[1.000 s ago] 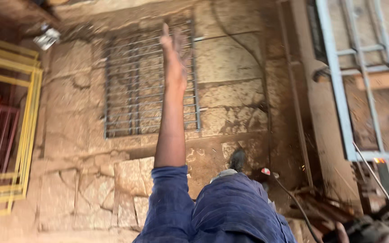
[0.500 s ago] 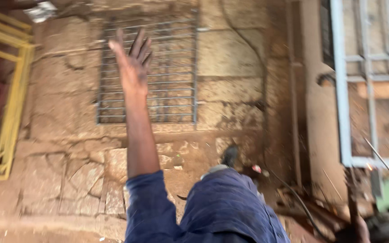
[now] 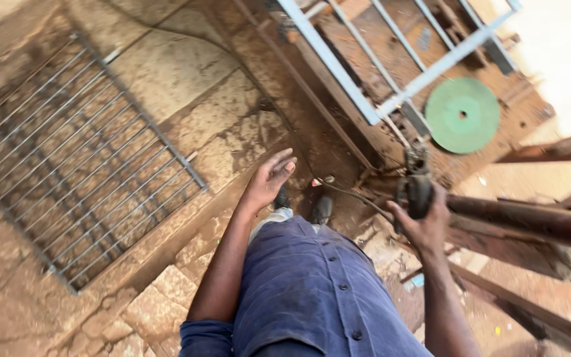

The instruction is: The person uses a welding tool to fuse metal rods together on a large gate frame and then uses a handheld grinder to smooth the joints.

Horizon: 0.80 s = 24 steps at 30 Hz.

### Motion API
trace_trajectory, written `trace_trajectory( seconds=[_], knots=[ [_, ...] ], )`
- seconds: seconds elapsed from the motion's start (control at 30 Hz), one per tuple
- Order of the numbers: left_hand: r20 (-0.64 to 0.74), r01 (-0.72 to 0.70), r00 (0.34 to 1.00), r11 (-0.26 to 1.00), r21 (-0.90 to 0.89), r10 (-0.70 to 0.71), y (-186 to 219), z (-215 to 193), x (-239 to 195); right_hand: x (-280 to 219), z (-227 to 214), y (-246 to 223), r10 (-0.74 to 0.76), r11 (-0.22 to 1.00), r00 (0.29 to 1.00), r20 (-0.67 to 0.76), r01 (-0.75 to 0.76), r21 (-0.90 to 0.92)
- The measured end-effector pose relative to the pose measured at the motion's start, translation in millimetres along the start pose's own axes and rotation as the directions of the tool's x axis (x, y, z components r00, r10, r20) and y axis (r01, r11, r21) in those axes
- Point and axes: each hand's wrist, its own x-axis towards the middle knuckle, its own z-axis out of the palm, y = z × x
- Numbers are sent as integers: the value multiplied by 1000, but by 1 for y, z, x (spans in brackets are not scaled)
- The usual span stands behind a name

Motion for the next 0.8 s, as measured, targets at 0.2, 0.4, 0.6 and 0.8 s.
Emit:
trace_trajectory(
  seconds=[0.2, 0.4, 0.6, 0.8],
  knots=[
    [129, 83, 983, 947, 310, -129, 6, 39, 0, -1, 7, 5, 82, 997, 990, 116, -82, -5],
    [75, 91, 991, 963, 253, -113, 17, 46, -6, -2, -3, -15, -60, 997, 998, 27, 58, 47],
    [103, 46, 992, 969, 242, -73, 17, 42, 1, 3, -12, -33, -76, 997, 994, 79, 77, -16],
    [109, -5, 994, 956, 294, -29, 9, 44, 5, -3, -5, -20, -48, 992, 996, 74, 56, -113]
  ],
)
